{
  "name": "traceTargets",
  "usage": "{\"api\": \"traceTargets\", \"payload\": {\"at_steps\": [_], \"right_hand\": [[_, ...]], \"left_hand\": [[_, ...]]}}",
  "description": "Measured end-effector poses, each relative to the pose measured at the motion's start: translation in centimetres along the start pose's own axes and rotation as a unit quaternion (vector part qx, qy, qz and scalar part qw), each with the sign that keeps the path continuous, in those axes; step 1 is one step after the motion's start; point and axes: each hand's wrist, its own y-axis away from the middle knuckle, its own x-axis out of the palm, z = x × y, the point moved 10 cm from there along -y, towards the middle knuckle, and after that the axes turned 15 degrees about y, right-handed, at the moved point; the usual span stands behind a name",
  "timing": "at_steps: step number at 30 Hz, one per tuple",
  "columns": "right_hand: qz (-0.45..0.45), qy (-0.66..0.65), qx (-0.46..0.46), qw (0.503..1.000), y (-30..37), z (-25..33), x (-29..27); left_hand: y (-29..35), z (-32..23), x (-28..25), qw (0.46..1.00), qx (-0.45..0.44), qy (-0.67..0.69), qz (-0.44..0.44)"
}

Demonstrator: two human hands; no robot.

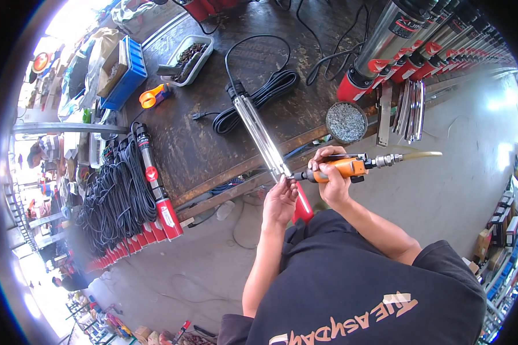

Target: The person assembles water pumps by attaching components and securing them with a pneumatic screwdriver on a workbench in a factory environment.

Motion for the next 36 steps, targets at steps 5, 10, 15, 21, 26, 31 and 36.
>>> {"api": "traceTargets", "payload": {"at_steps": [5,10,15,21,26,31,36], "right_hand": [[0.003,-0.004,0.009,1.0,-0.1,-0.6,-0.1],[-0.004,-0.006,0.024,1.0,0.0,-1.1,0.1],[0.037,0.067,-0.035,0.996,-0.2,-1.5,0.7],[0.074,0.18,-0.053,0.979,-1.3,-4.1,0.3],[0.05,0.151,-0.035,0.987,-2.5,-6.2,-0.4],[0.089,0.204,-0.037,0.974,-2.8,-6.3,0.4],[0.152,0.195,-0.052,0.967,-2.4,-6.9,1.8]], "left_hand": [[0.3,-0.5,-0.1,1.0,0.009,-0.022,-0.01],[0.3,-0.7,0.1,0.998,-0.006,-0.063,-0.019],[-1.8,-0.7,-0.9,0.995,-0.017,-0.06,-0.081],[-3.4,-0.2,-0.3,0.989,-0.03,0.076,-0.126],[-3.4,-1.2,0.0,0.99,0.002,0.006,-0.139],[-0.7,-6.5,1.6,0.773,0.211,-0.581,-0.139],[1.2,-6.7,3.9,0.537,0.374,-0.732,-0.191]]}}
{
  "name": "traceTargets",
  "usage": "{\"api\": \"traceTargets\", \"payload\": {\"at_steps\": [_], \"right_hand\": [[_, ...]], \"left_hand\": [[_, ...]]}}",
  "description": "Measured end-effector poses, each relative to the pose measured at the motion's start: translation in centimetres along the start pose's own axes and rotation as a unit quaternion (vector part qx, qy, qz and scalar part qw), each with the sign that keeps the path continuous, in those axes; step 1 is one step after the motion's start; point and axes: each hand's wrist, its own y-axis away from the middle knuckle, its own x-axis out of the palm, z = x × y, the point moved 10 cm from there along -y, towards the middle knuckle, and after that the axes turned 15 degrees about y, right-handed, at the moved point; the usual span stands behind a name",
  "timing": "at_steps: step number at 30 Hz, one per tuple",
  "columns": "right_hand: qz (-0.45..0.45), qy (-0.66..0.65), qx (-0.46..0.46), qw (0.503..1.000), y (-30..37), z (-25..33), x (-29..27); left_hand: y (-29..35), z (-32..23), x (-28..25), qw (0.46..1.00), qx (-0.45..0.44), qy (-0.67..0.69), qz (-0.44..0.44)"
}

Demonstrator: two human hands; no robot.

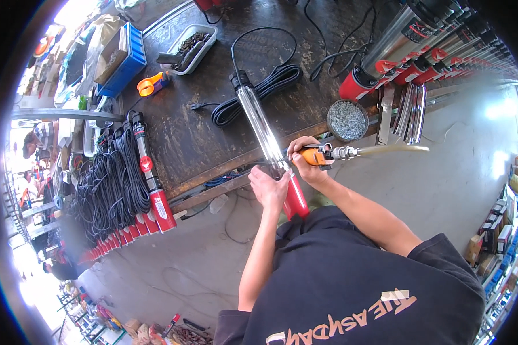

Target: The person assembles water pumps by attaching components and securing them with a pneumatic screwdriver on a workbench in a factory environment.

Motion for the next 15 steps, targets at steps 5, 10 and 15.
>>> {"api": "traceTargets", "payload": {"at_steps": [5,10,15], "right_hand": [[0.015,0.02,-0.025,0.999,0.2,0.0,0.7],[-0.002,-0.001,-0.025,1.0,-0.3,-0.2,0.8],[-0.078,-0.018,-0.015,0.997,-0.2,4.7,-0.8]], "left_hand": [[0.0,-0.7,1.8,0.999,-0.009,-0.037,-0.034],[-1.5,-0.3,3.0,0.992,-0.038,-0.093,-0.082],[-1.0,-1.1,2.3,0.985,-0.09,-0.096,-0.113]]}}
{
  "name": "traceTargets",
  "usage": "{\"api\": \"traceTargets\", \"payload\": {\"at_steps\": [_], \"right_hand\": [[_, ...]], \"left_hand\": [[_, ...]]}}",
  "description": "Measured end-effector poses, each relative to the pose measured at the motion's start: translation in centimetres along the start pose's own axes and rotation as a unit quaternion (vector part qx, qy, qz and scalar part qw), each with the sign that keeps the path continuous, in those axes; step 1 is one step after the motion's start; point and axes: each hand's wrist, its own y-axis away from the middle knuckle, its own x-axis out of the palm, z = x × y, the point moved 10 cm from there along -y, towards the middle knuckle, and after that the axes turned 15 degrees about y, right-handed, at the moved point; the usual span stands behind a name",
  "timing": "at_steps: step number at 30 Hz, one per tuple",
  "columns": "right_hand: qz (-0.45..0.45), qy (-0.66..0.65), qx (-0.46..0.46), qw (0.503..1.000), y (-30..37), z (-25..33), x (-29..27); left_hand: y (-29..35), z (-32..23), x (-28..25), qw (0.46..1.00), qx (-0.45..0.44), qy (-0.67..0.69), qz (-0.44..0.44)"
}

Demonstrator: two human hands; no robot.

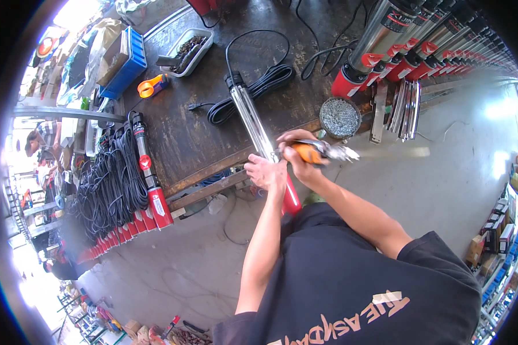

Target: The person assembles water pumps by attaching components and securing them with a pneumatic screwdriver on a workbench in a factory environment.

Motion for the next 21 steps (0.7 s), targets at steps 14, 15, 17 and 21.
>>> {"api": "traceTargets", "payload": {"at_steps": [14,15,17,21], "right_hand": [[-0.277,-0.312,0.491,0.765,5.4,-19.2,-3.2],[-0.278,-0.323,0.508,0.748,4.8,-20.0,-2.8],[-0.287,-0.318,0.529,0.732,4.3,-20.6,-2.7],[-0.282,-0.35,0.532,0.718,3.3,-22.5,-3.4]], "left_hand": [[-2.0,2.2,-1.4,0.996,-0.073,-0.013,0.041],[-2.5,2.2,-1.8,0.995,-0.075,-0.007,0.059],[-3.3,3.2,-2.8,0.994,-0.07,0.007,0.079],[-7.6,4.5,-7.2,0.996,-0.054,0.033,0.069]]}}
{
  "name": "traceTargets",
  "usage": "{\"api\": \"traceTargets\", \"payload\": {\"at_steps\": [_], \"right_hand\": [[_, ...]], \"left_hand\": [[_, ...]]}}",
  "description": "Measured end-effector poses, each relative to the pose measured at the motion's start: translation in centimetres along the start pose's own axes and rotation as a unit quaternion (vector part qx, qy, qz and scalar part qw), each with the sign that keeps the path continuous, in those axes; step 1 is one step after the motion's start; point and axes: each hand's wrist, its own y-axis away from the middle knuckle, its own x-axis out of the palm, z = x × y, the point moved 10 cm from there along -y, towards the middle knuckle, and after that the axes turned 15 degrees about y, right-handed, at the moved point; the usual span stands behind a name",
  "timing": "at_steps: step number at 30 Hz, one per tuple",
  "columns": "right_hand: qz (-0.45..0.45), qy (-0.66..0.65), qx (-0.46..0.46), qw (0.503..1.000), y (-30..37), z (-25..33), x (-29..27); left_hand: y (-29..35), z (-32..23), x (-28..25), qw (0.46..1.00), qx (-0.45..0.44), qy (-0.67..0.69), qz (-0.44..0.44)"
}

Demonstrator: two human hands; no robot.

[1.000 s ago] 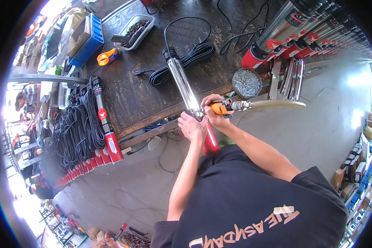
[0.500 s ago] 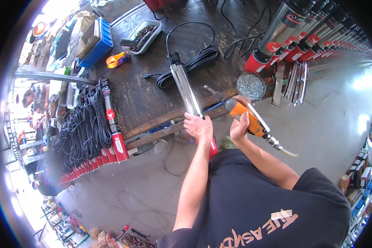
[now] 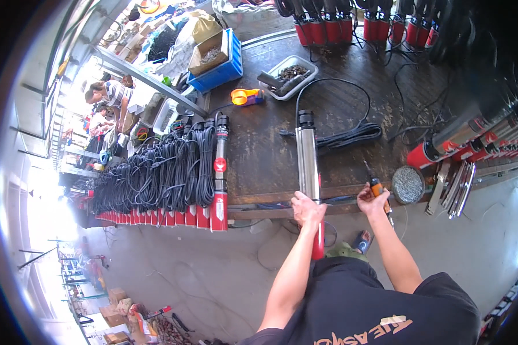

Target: The person assembles water pumps by attaching components and securing them with a pneumatic screwdriver on a workbench in a factory environment.

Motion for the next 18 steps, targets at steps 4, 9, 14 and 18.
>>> {"api": "traceTargets", "payload": {"at_steps": [4,9,14,18], "right_hand": [[-0.001,0.034,0.012,0.999,1.1,-0.4,0.9],[0.045,0.571,-0.327,0.752,3.9,2.6,12.0],[-0.033,0.808,-0.575,0.121,6.8,0.2,26.1],[-0.078,0.853,-0.496,-0.141,2.4,-0.4,27.5]], "left_hand": [[-6.0,1.4,-6.2,0.998,-0.005,-0.042,-0.037],[-15.0,5.6,-11.9,0.991,-0.017,-0.103,-0.084],[-19.6,7.8,-15.3,0.987,-0.013,-0.12,-0.105],[-17.7,7.6,-16.1,0.983,-0.025,-0.089,-0.158]]}}
